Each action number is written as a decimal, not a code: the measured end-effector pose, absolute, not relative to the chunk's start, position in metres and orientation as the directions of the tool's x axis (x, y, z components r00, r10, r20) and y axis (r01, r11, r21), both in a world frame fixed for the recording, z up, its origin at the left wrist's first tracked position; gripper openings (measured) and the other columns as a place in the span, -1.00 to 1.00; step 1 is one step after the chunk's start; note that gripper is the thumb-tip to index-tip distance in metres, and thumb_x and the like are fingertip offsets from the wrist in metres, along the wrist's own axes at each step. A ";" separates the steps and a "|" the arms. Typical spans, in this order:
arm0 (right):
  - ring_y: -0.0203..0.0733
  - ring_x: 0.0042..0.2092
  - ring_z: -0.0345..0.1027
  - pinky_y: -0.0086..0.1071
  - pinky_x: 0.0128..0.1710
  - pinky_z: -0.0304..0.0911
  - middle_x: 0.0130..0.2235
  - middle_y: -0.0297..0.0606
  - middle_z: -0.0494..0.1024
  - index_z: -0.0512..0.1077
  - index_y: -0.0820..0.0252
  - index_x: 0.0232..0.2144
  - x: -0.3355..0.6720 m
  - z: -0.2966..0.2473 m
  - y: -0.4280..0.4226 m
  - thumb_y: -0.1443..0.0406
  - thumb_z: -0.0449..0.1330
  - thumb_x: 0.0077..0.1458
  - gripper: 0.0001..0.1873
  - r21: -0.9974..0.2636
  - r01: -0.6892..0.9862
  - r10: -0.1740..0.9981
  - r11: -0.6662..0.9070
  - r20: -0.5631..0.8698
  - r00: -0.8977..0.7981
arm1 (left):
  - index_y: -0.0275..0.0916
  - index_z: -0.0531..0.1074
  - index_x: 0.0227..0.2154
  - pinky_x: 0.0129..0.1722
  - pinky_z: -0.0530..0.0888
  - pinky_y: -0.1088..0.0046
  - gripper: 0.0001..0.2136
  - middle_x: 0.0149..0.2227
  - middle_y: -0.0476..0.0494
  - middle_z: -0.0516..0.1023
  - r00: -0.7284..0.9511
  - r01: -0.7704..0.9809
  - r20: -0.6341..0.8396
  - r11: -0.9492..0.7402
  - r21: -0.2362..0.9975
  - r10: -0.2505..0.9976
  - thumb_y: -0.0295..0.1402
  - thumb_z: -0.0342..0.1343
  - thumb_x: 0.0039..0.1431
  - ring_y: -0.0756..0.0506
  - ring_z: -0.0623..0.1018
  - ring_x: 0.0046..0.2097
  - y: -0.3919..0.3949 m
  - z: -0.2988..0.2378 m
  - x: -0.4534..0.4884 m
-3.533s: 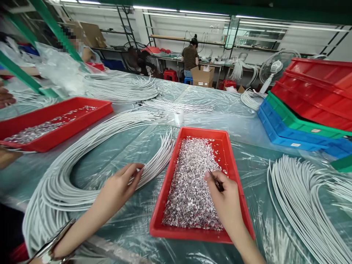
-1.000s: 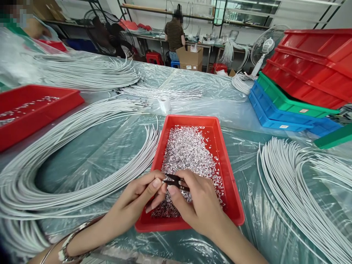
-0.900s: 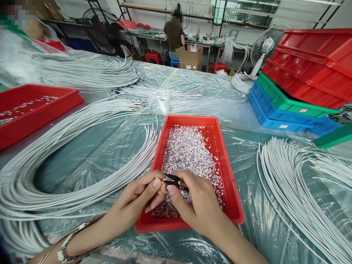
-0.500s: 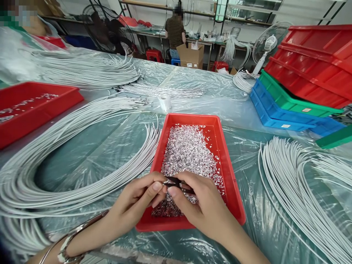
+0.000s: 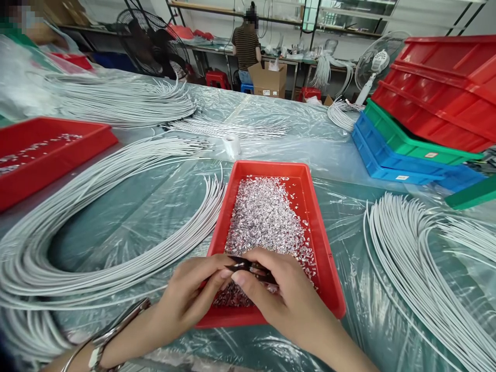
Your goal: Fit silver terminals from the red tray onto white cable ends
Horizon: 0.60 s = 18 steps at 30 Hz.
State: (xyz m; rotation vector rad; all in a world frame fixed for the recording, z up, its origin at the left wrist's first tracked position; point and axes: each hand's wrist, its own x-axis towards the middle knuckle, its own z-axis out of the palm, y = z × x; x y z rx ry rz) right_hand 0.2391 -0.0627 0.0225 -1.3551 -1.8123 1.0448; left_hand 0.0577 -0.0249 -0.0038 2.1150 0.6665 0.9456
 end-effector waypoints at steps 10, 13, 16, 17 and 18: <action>-0.26 -0.42 0.30 -0.41 -0.47 0.17 -0.47 -0.39 0.40 0.37 0.07 -0.32 0.238 0.019 -0.062 0.17 0.03 0.24 -0.82 -0.907 0.393 0.965 0.149 0.047 -0.256 | -0.21 0.24 -0.38 -0.52 0.21 0.57 -0.79 -0.58 0.10 0.21 0.563 0.082 0.355 -0.478 0.874 0.746 -0.44 -0.21 0.38 0.07 0.24 -0.56 -0.031 -0.005 0.054; -0.25 -0.41 0.27 -0.38 -0.43 0.16 -0.46 -0.37 0.38 0.37 0.13 -0.36 0.238 0.012 -0.052 0.17 0.03 0.25 -0.78 -0.896 0.430 0.976 0.111 0.017 -0.217 | -0.22 0.22 -0.40 -0.52 0.21 0.58 -0.74 -0.58 0.10 0.20 0.548 0.039 0.344 -0.434 0.900 0.763 -0.38 -0.26 0.41 0.08 0.24 -0.56 -0.035 -0.004 0.054; -0.27 -0.40 0.25 -0.39 -0.41 0.18 -0.47 -0.39 0.34 0.35 0.14 -0.38 0.238 0.008 -0.047 0.17 0.01 0.26 -0.76 -0.901 0.421 0.982 0.104 0.027 -0.186 | -0.24 0.22 -0.47 -0.52 0.18 0.56 -0.70 -0.60 0.10 0.18 0.536 -0.042 0.247 -0.267 0.963 0.807 -0.31 -0.22 0.40 0.07 0.21 -0.55 -0.036 -0.003 0.055; -0.28 -0.39 0.25 -0.40 -0.41 0.19 -0.45 -0.39 0.34 0.35 0.13 -0.36 0.239 0.008 -0.047 0.18 0.03 0.25 -0.80 -0.910 0.401 0.983 0.109 0.039 -0.178 | -0.24 0.22 -0.49 -0.53 0.17 0.55 -0.69 -0.61 0.10 0.16 0.532 -0.065 0.209 -0.206 0.976 0.821 -0.29 -0.21 0.39 0.06 0.18 -0.56 -0.035 -0.003 0.056; -0.30 -0.39 0.25 -0.42 -0.42 0.20 -0.42 -0.39 0.36 0.35 0.11 -0.32 0.239 0.010 -0.048 0.19 0.07 0.22 -0.85 -0.922 0.368 0.984 0.117 0.056 -0.171 | -0.24 0.22 -0.49 -0.55 0.15 0.55 -0.68 -0.62 0.11 0.14 0.530 -0.080 0.175 -0.157 0.984 0.830 -0.27 -0.21 0.39 0.06 0.16 -0.57 -0.033 -0.002 0.057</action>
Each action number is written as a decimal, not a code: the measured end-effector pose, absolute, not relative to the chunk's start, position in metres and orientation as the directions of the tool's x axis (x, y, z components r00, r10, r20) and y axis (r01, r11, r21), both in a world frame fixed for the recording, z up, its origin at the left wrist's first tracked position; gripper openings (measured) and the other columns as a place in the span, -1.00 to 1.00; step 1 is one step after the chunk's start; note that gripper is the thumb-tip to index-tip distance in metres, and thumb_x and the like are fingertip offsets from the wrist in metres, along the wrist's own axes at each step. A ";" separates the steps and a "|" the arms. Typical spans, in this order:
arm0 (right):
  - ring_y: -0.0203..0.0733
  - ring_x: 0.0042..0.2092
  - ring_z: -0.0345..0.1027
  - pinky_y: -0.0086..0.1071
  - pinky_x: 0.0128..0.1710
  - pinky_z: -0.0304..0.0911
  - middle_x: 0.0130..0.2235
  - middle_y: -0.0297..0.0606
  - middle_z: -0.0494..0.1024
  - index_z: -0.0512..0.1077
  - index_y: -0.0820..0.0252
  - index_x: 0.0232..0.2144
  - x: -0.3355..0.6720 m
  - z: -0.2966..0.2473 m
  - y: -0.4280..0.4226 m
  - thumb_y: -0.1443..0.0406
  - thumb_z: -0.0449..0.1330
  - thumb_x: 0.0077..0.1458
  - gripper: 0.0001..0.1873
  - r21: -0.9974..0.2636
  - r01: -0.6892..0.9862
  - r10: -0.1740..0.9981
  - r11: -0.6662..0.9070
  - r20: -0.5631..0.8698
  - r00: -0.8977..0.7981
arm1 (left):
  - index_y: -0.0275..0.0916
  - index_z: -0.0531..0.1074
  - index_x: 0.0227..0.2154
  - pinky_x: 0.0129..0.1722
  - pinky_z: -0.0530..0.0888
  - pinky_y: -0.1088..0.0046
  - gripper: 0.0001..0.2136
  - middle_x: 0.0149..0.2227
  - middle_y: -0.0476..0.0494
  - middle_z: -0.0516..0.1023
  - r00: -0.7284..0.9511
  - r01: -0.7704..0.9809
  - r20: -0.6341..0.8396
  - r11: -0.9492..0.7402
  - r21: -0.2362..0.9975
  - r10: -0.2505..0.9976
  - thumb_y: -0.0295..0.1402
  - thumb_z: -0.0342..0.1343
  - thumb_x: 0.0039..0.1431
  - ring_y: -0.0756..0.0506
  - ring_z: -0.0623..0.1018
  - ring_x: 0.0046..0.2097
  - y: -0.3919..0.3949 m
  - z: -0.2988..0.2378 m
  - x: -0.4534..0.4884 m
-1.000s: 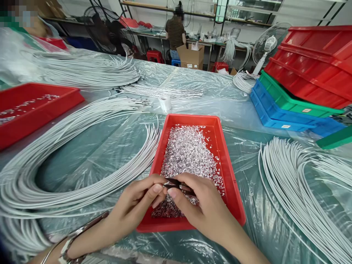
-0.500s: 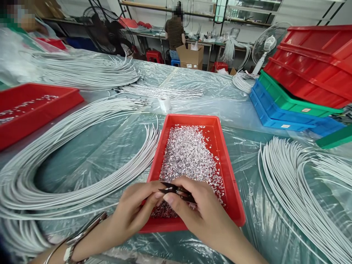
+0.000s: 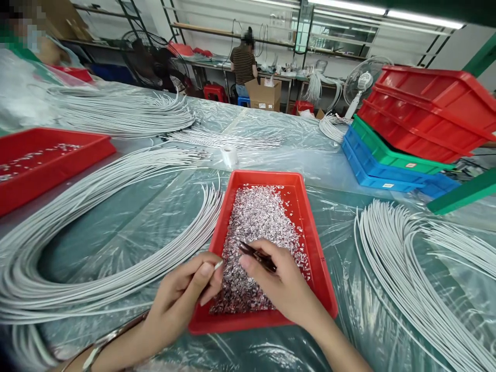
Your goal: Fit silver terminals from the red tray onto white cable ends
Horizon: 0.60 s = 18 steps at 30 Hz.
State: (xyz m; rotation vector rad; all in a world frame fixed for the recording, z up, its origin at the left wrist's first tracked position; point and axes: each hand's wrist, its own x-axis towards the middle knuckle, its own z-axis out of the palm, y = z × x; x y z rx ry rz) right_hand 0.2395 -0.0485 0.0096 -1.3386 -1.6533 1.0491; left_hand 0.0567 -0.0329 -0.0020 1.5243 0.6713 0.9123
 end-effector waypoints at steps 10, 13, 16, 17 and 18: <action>-0.33 -0.37 0.40 -0.46 -0.39 0.29 -0.33 -0.43 0.56 0.43 -0.03 -0.17 0.239 0.020 -0.062 0.45 0.18 0.09 -0.71 -0.886 0.328 0.938 0.328 0.264 -0.225 | -0.27 0.29 -0.45 -0.59 0.14 0.54 -0.71 -0.67 0.13 0.20 0.702 -0.069 -0.025 0.103 0.992 0.712 -0.22 -0.14 0.33 0.08 0.15 -0.63 -0.022 0.007 0.061; -0.35 -0.40 0.41 -0.45 -0.38 0.28 -0.35 -0.46 0.59 0.46 -0.01 -0.23 0.243 0.020 -0.060 0.51 0.16 0.06 -0.68 -0.850 0.361 0.911 0.384 0.286 -0.296 | -0.27 0.30 -0.44 -0.59 0.12 0.53 -0.71 -0.68 0.12 0.21 0.751 -0.048 -0.066 0.154 0.987 0.657 -0.22 -0.14 0.33 0.08 0.15 -0.63 -0.021 0.007 0.060; -0.32 -0.36 0.44 -0.42 -0.34 0.29 -0.29 -0.46 0.61 0.44 -0.03 -0.20 0.249 0.020 -0.060 0.56 0.15 0.02 -0.60 -0.817 0.403 0.897 0.412 0.287 -0.336 | -0.26 0.30 -0.45 -0.61 0.09 0.53 -0.70 -0.69 0.13 0.18 0.783 -0.032 -0.092 0.188 0.982 0.615 -0.20 -0.14 0.32 0.07 0.13 -0.64 -0.019 0.009 0.059; -0.32 -0.36 0.45 -0.42 -0.35 0.29 -0.29 -0.47 0.61 0.43 -0.04 -0.18 0.250 0.020 -0.061 0.56 0.15 0.01 -0.59 -0.810 0.419 0.899 0.410 0.280 -0.337 | -0.26 0.30 -0.45 -0.61 0.09 0.53 -0.70 -0.69 0.13 0.17 0.788 -0.027 -0.099 0.194 0.981 0.607 -0.20 -0.13 0.32 0.07 0.13 -0.63 -0.019 0.009 0.058; -0.33 -0.37 0.44 -0.42 -0.36 0.28 -0.29 -0.47 0.61 0.43 -0.03 -0.18 0.252 0.020 -0.061 0.56 0.15 0.00 -0.58 -0.804 0.434 0.901 0.407 0.275 -0.335 | -0.26 0.30 -0.44 -0.60 0.10 0.53 -0.70 -0.68 0.13 0.17 0.790 -0.019 -0.106 0.196 0.980 0.604 -0.20 -0.13 0.32 0.07 0.14 -0.63 -0.018 0.010 0.058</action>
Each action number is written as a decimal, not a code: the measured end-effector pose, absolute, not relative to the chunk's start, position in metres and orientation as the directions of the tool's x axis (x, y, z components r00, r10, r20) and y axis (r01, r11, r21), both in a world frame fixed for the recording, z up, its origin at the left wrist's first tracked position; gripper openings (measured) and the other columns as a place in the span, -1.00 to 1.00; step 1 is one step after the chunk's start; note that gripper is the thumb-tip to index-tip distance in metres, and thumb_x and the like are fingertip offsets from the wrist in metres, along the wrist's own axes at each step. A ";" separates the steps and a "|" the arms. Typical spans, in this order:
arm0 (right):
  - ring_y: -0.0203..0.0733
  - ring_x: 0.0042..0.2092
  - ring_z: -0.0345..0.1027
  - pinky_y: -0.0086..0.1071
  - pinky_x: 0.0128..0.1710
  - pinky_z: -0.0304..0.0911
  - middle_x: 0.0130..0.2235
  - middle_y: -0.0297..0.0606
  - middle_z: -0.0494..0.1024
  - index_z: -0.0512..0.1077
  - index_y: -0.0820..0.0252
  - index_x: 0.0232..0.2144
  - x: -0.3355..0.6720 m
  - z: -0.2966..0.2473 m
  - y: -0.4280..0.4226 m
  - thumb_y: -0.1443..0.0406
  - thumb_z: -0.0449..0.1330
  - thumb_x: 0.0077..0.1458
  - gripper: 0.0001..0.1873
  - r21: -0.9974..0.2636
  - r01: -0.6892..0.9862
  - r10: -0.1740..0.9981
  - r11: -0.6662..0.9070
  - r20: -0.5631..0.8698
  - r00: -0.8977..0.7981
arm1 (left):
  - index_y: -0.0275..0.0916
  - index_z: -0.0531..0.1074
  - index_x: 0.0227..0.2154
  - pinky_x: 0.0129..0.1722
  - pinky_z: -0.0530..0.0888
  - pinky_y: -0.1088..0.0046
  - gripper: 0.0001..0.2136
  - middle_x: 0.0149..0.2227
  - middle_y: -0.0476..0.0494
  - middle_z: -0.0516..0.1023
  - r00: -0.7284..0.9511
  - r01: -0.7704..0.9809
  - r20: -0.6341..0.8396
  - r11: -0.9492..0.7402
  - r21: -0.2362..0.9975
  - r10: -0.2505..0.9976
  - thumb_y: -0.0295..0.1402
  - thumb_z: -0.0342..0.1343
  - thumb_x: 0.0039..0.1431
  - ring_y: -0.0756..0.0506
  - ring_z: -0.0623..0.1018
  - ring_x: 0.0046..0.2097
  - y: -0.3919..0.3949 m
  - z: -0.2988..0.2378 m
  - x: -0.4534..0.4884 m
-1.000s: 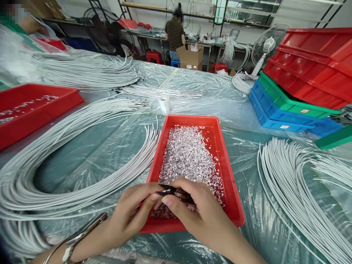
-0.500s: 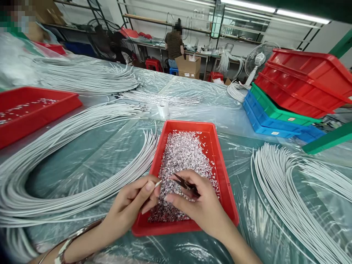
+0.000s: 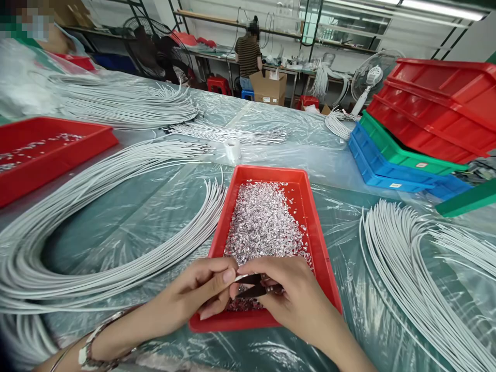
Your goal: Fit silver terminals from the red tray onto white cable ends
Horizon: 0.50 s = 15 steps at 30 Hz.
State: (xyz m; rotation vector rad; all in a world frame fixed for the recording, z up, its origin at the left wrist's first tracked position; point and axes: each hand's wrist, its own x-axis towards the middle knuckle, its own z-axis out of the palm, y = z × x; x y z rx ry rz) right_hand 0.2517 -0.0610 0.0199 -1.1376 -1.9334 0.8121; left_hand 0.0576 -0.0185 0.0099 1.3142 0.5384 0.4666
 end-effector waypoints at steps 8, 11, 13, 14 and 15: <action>-0.39 -0.47 0.40 -0.48 -0.47 0.25 -0.39 -0.49 0.58 0.40 0.01 -0.26 0.253 0.024 -0.064 0.51 0.19 0.00 -0.69 -0.798 0.458 0.909 0.391 0.255 -0.331 | -0.25 0.23 -0.49 -0.57 0.15 0.56 -0.71 -0.59 0.08 0.21 0.757 0.129 -0.042 -0.086 0.988 0.652 -0.29 -0.17 0.36 0.07 0.19 -0.56 -0.023 0.012 0.055; -0.39 -0.50 0.35 -0.47 -0.50 0.21 -0.40 -0.51 0.56 0.40 -0.01 -0.27 0.254 0.025 -0.064 0.50 0.20 -0.01 -0.69 -0.783 0.483 0.911 0.391 0.255 -0.324 | -0.24 0.25 -0.45 -0.54 0.17 0.54 -0.75 -0.57 0.09 0.20 0.751 0.168 0.051 -0.266 0.949 0.658 -0.36 -0.17 0.35 0.06 0.20 -0.55 -0.023 0.010 0.055; -0.39 -0.51 0.32 -0.46 -0.51 0.19 -0.42 -0.51 0.55 0.40 0.00 -0.27 0.255 0.025 -0.064 0.50 0.20 -0.02 -0.69 -0.772 0.504 0.913 0.387 0.246 -0.324 | -0.23 0.27 -0.40 -0.51 0.18 0.52 -0.80 -0.56 0.08 0.23 0.752 0.204 0.110 -0.387 0.899 0.650 -0.40 -0.17 0.34 0.05 0.24 -0.54 -0.023 0.007 0.056; -0.39 -0.52 0.32 -0.46 -0.51 0.18 -0.43 -0.51 0.54 0.39 0.00 -0.28 0.255 0.025 -0.064 0.51 0.20 -0.03 -0.69 -0.767 0.515 0.915 0.382 0.236 -0.328 | -0.23 0.27 -0.37 -0.50 0.19 0.50 -0.81 -0.55 0.07 0.26 0.756 0.222 0.130 -0.437 0.872 0.642 -0.41 -0.18 0.34 0.04 0.27 -0.53 -0.022 0.006 0.056; -0.38 -0.52 0.31 -0.45 -0.51 0.18 -0.44 -0.51 0.53 0.39 0.01 -0.29 0.256 0.025 -0.064 0.51 0.19 -0.03 -0.70 -0.763 0.525 0.916 0.377 0.223 -0.333 | -0.23 0.28 -0.35 -0.49 0.19 0.49 -0.82 -0.54 0.06 0.28 0.761 0.239 0.142 -0.477 0.846 0.633 -0.42 -0.19 0.35 0.04 0.29 -0.52 -0.022 0.004 0.056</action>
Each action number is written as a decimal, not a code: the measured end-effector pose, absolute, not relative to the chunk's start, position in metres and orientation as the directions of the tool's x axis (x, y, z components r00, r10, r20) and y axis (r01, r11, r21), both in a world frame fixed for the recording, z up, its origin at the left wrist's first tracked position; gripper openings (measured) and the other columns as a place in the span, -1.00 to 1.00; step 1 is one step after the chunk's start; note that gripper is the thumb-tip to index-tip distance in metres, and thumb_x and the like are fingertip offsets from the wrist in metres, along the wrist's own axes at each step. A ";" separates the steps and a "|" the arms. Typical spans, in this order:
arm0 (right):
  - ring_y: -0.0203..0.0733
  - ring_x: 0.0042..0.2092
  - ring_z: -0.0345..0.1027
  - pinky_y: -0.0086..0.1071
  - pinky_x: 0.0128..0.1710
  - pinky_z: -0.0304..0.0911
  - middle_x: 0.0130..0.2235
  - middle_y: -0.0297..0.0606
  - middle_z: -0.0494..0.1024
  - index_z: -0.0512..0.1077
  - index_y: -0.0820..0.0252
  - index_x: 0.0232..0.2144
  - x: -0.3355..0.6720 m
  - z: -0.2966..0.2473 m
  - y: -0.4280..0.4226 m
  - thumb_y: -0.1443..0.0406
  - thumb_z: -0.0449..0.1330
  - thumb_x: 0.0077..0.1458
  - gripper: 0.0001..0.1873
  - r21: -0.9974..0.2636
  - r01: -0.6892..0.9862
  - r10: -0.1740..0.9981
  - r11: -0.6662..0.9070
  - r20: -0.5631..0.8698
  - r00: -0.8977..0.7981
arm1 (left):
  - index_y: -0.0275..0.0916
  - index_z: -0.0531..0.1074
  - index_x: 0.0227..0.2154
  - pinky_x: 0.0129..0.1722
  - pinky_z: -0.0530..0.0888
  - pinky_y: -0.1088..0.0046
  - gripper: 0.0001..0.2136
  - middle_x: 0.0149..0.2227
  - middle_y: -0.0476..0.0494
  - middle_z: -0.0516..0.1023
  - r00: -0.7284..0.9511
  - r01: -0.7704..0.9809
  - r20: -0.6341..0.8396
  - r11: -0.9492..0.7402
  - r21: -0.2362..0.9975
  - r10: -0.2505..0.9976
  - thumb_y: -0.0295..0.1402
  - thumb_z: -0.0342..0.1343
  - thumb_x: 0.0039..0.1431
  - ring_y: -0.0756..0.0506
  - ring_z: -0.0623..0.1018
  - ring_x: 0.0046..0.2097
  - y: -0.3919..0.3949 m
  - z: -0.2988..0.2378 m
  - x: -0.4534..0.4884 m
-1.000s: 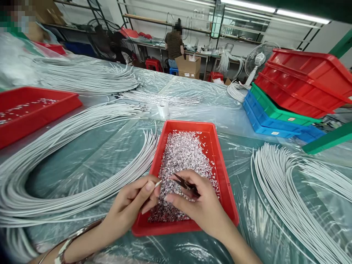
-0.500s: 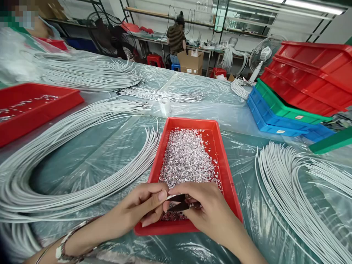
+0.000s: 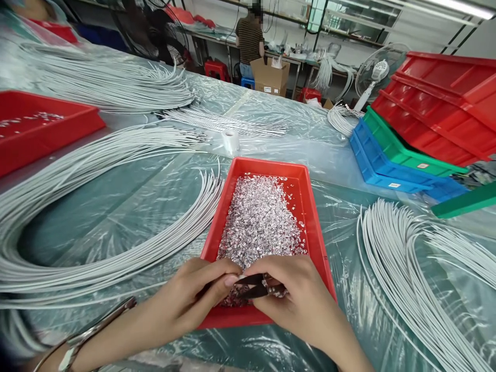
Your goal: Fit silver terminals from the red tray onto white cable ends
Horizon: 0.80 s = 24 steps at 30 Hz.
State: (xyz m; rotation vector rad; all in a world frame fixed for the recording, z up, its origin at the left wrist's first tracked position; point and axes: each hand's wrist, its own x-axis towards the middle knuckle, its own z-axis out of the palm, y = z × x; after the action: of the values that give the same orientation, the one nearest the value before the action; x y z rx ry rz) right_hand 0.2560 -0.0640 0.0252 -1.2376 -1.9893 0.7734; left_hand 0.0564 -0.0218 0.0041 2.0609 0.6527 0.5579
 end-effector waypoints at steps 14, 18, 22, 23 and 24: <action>-0.31 -0.41 0.39 -0.41 -0.37 0.19 -0.39 -0.47 0.53 0.35 0.05 -0.30 0.262 0.023 -0.063 0.49 0.20 0.00 -0.74 -0.693 0.650 0.922 0.312 0.056 -0.382 | -0.25 0.27 -0.32 -0.54 0.18 0.47 -0.81 -0.56 0.05 0.31 0.804 0.344 0.082 -0.574 0.743 0.588 -0.46 -0.23 0.34 0.01 0.34 -0.57 -0.020 0.002 0.058; -0.35 -0.47 0.30 -0.44 -0.45 0.14 -0.46 -0.48 0.45 0.34 0.08 -0.35 0.261 0.026 -0.061 0.46 0.18 0.02 -0.82 -0.738 0.623 0.927 0.259 0.008 -0.376 | -0.24 0.28 -0.28 -0.53 0.20 0.47 -0.80 -0.51 0.02 0.38 0.828 0.347 0.049 -0.581 0.736 0.558 -0.43 -0.24 0.37 0.00 0.39 -0.53 -0.020 0.002 0.056; -0.37 -0.51 0.18 -0.46 -0.52 0.06 -0.51 -0.49 0.35 0.31 0.11 -0.42 0.260 0.028 -0.059 0.47 0.15 0.02 -0.84 -0.786 0.589 0.925 0.186 -0.062 -0.375 | -0.27 0.30 -0.29 -0.57 0.16 0.43 -0.76 -0.47 -0.05 0.45 0.852 0.329 0.122 -0.702 0.632 0.509 -0.42 -0.27 0.38 -0.03 0.41 -0.55 -0.020 -0.001 0.055; -0.37 -0.51 0.17 -0.46 -0.53 0.05 -0.51 -0.48 0.35 0.30 0.11 -0.43 0.259 0.029 -0.059 0.47 0.14 0.03 -0.85 -0.798 0.579 0.922 0.167 -0.081 -0.378 | -0.28 0.31 -0.28 -0.57 0.17 0.43 -0.75 -0.46 -0.07 0.47 0.856 0.320 0.137 -0.719 0.617 0.498 -0.42 -0.28 0.39 -0.03 0.42 -0.55 -0.020 -0.001 0.055; -0.37 -0.51 0.15 -0.47 -0.53 0.04 -0.51 -0.48 0.35 0.30 0.12 -0.43 0.259 0.029 -0.059 0.47 0.13 0.03 -0.85 -0.806 0.572 0.920 0.150 -0.099 -0.380 | -0.28 0.32 -0.27 -0.57 0.18 0.44 -0.75 -0.45 -0.08 0.49 0.859 0.308 0.150 -0.728 0.613 0.489 -0.42 -0.28 0.39 -0.03 0.44 -0.55 -0.020 -0.002 0.056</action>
State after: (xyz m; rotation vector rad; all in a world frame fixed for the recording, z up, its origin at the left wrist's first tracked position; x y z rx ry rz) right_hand 0.2592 -0.0588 0.0290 -1.4222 -2.0151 1.1143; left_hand 0.0555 -0.0202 -0.0015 2.4363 0.5775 0.4046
